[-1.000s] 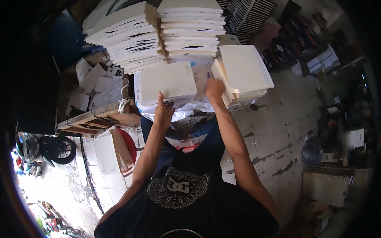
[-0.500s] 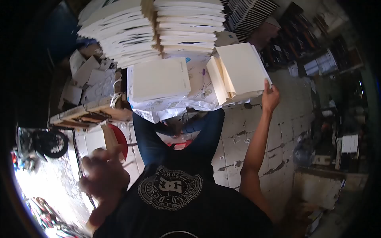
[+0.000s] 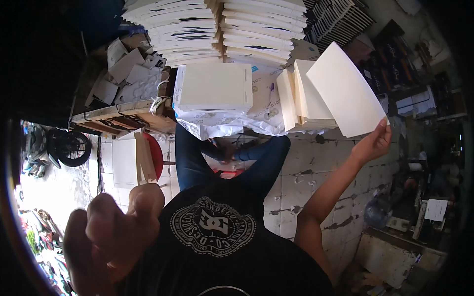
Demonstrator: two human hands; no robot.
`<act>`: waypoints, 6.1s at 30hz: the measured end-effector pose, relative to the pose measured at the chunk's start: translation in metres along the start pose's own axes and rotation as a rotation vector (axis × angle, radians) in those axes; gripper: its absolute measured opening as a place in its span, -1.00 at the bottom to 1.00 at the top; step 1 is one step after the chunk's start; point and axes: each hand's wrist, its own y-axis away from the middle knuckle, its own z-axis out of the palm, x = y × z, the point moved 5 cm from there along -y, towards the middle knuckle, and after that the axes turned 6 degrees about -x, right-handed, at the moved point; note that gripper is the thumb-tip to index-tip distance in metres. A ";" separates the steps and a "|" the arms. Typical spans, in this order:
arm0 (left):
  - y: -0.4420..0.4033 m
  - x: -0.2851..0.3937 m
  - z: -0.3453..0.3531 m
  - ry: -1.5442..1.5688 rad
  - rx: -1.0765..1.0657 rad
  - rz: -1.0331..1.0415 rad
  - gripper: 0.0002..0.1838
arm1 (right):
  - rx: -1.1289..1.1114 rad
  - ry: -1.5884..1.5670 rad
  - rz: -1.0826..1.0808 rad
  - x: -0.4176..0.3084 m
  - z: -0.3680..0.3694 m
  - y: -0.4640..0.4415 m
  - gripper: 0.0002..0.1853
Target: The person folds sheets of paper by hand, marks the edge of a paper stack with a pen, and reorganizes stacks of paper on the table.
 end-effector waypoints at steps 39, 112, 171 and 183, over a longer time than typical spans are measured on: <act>0.094 -0.184 -0.019 -0.958 0.050 -0.368 -0.66 | -0.810 -0.242 0.450 -0.084 0.082 0.229 -0.78; 0.214 -0.162 -0.224 -0.748 0.527 -1.174 -0.73 | -0.685 -0.209 0.477 0.036 0.226 0.230 -0.78; 0.224 -0.172 -0.211 -0.782 0.770 -1.190 -0.57 | -1.227 0.385 -0.344 -0.073 0.274 0.327 -0.07; 0.237 -0.167 -0.191 -0.520 0.944 -1.147 -0.51 | -1.138 0.449 -0.450 -0.062 0.250 0.263 0.04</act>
